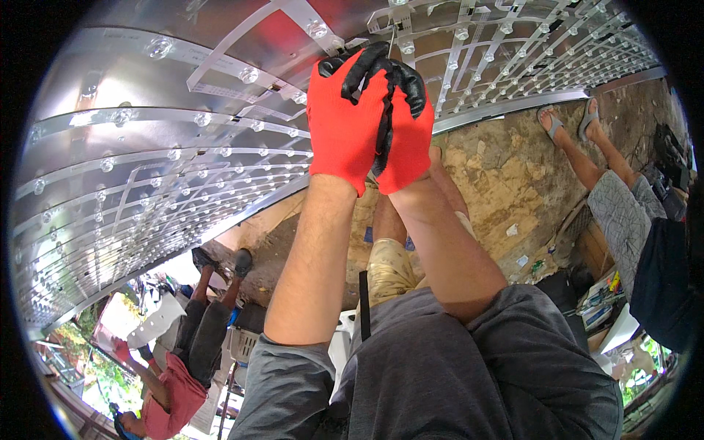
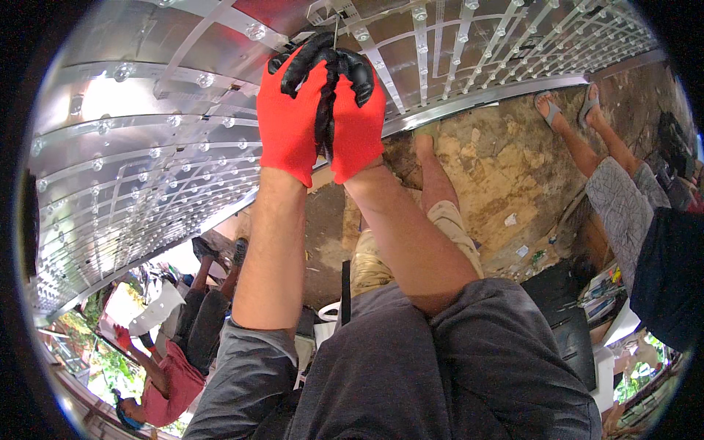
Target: The person handles a white perforated plastic sheet, peeling off a protective film and discarding it. They then use a utility knife to cut and trim clear plastic strips attached to a large metal frame, working alongside other people in a cluttered workshop.
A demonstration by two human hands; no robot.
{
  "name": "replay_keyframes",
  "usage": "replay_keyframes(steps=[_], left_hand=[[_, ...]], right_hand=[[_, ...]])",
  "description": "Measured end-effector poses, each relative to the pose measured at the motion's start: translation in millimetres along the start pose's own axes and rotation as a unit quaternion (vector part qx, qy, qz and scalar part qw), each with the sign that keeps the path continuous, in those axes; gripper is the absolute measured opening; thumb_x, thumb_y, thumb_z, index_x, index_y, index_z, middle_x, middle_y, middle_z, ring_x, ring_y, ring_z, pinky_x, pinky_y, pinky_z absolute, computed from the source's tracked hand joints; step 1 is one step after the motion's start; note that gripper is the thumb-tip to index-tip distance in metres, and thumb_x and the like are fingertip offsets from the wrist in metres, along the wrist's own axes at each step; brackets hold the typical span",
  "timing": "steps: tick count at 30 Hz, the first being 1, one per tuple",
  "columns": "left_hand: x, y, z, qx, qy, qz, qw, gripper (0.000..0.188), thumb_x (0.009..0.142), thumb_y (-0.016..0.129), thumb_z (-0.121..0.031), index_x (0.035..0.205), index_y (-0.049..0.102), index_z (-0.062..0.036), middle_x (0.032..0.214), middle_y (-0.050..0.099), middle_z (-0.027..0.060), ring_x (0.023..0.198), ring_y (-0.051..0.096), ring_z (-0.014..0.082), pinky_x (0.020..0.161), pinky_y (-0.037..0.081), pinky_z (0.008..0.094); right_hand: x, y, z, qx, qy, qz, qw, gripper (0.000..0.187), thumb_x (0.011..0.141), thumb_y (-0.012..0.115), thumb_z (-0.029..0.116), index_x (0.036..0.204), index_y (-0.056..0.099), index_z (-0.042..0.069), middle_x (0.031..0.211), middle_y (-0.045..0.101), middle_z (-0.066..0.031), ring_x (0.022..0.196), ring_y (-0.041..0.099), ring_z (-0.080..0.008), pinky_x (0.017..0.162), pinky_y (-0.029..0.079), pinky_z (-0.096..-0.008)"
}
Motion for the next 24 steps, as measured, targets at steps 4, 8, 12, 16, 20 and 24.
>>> replay_keyframes(steps=[4,8,12,16,20,24], left_hand=[[2,2,-3,0.05,0.038,0.0,0.998,0.03,0.083,0.066,-0.009,0.112,0.069,-0.0042,0.109,0.06,0.0135,0.1,0.06,0.0296,0.092,0.047,0.0368],[2,6,-3,0.07,0.028,0.031,0.997,0.03,0.086,0.068,-0.015,0.112,0.066,-0.0006,0.114,0.063,0.0095,0.105,0.059,0.0218,0.095,0.044,0.0315],[6,8,-10,0.137,0.04,0.082,0.986,0.032,0.084,0.068,-0.016,0.11,0.066,0.0014,0.115,0.061,0.013,0.105,0.058,0.0244,0.094,0.044,0.0336],[-2,20,-17,0.363,0.114,0.069,0.922,0.03,0.086,0.066,-0.014,0.113,0.065,0.0003,0.116,0.061,0.0129,0.108,0.057,0.0241,0.095,0.043,0.0335],[1,4,8,0.007,0.021,0.014,1.0,0.031,0.084,0.064,-0.009,0.115,0.067,-0.0063,0.116,0.055,0.0172,0.108,0.054,0.0346,0.097,0.044,0.0397],[2,3,3,0.059,0.051,0.033,0.996,0.033,0.084,0.064,-0.007,0.116,0.067,-0.0054,0.115,0.055,0.0156,0.107,0.056,0.031,0.094,0.045,0.0374]], right_hand=[[0,3,2,-0.047,-0.038,0.016,0.998,0.013,0.097,0.051,0.011,0.105,0.059,0.005,0.1,0.063,-0.0032,0.092,0.058,-0.0121,0.081,0.048,-0.0265],[-8,14,11,0.04,0.032,-0.004,0.999,0.012,0.098,0.05,0.014,0.101,0.059,0.008,0.095,0.062,-0.0013,0.089,0.059,-0.0124,0.079,0.048,-0.026],[-12,15,5,0.109,0.082,-0.038,0.99,0.013,0.099,0.048,0.015,0.099,0.06,0.009,0.093,0.061,-0.0001,0.087,0.059,-0.0125,0.077,0.048,-0.0261],[-6,11,28,-0.325,-0.122,0.045,0.937,0.012,0.098,0.05,0.014,0.099,0.06,0.009,0.095,0.061,-0.0002,0.089,0.058,-0.0115,0.079,0.047,-0.0261],[-1,-2,9,-0.032,0.001,0.041,0.999,0.013,0.098,0.052,0.014,0.106,0.059,0.007,0.101,0.062,-0.0021,0.094,0.058,-0.0117,0.083,0.047,-0.0266],[-4,5,15,-0.071,-0.065,0.035,0.995,0.016,0.098,0.052,0.013,0.11,0.059,0.005,0.103,0.063,-0.0026,0.094,0.059,-0.0121,0.083,0.048,-0.0266]])
Point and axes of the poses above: each hand's wrist, its own x-axis towards the middle knuckle, its own y-axis out of the palm, z = x × y, the point moved 6 cm from there along x, towards the middle knuckle
